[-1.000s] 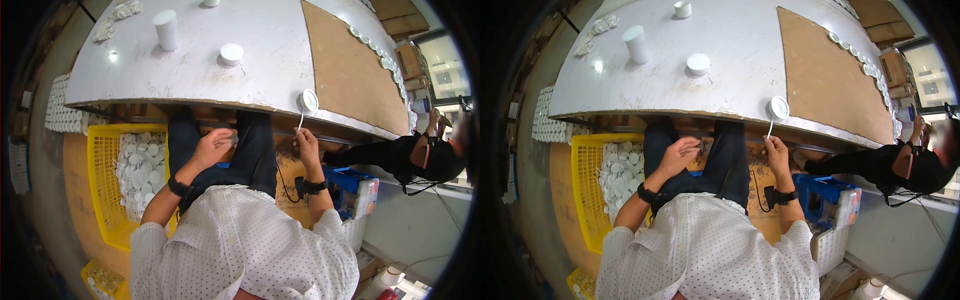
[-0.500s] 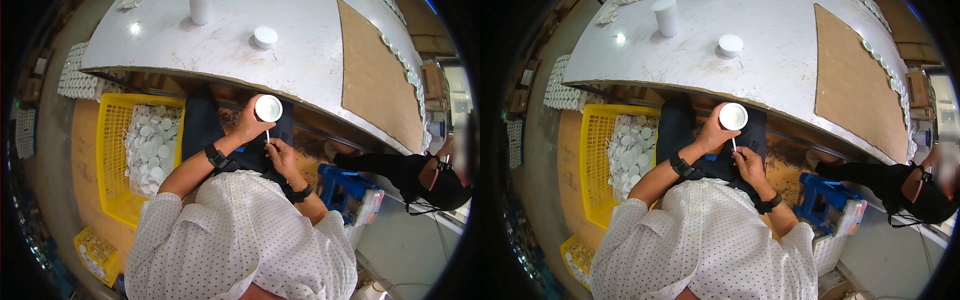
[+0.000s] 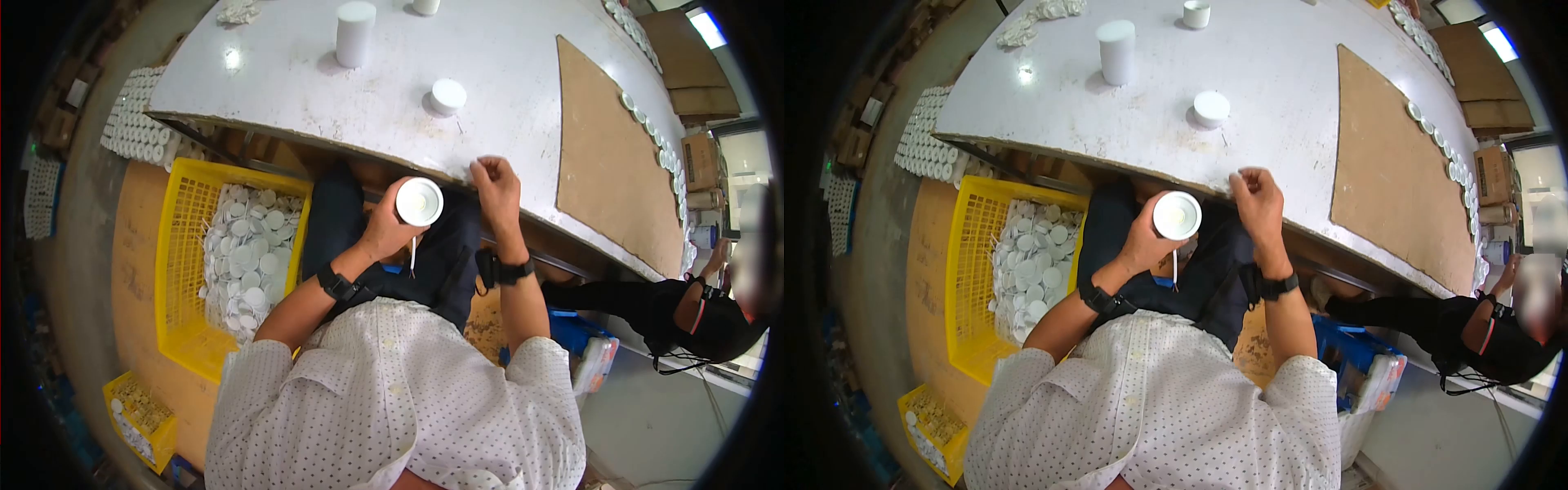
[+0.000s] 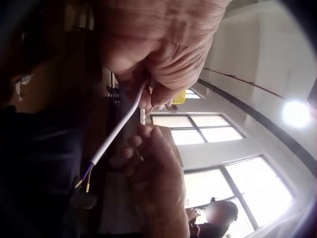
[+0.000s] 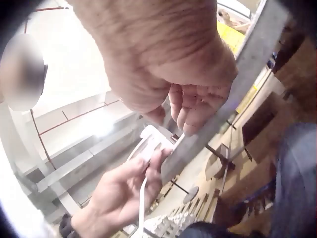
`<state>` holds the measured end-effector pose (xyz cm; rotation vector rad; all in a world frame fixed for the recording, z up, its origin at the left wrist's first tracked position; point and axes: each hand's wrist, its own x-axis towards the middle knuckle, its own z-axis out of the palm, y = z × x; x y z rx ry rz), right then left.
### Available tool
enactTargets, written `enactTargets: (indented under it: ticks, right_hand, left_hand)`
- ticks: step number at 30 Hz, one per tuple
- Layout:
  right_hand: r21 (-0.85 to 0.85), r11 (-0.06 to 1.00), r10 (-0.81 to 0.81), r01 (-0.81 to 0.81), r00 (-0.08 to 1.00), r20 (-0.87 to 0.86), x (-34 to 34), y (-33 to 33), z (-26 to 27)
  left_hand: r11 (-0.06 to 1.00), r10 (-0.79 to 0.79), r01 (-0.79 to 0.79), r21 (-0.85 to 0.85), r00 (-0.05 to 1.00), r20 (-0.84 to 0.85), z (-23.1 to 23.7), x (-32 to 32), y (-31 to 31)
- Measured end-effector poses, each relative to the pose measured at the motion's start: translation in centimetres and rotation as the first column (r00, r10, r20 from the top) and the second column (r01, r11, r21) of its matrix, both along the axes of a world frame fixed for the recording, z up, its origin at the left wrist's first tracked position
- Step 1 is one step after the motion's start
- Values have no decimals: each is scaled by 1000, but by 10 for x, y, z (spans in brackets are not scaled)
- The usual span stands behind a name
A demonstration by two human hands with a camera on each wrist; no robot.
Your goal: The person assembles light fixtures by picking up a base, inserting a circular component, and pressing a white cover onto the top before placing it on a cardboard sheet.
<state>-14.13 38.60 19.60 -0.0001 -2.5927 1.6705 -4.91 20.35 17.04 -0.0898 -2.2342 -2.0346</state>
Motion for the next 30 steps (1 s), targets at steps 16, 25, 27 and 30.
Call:
enactTargets:
  ticks: [16,25,27,30]
  right_hand:
    - [-61,998,-6,19,980,197,-115,-46,10]
    - [-322,941,-2,106,951,308,-112,-34,5]
    - [-392,911,13,131,938,345,-110,-32,5]
    - [-459,883,66,98,943,328,-108,-31,3]
  left_hand:
    - [998,63,-62,-16,995,81,-13,20,-25]
    - [995,72,-64,-80,993,95,-24,19,-23]
    - [996,66,-60,-64,993,96,-22,19,-23]
    - [997,54,-48,-53,993,102,-20,20,-22]
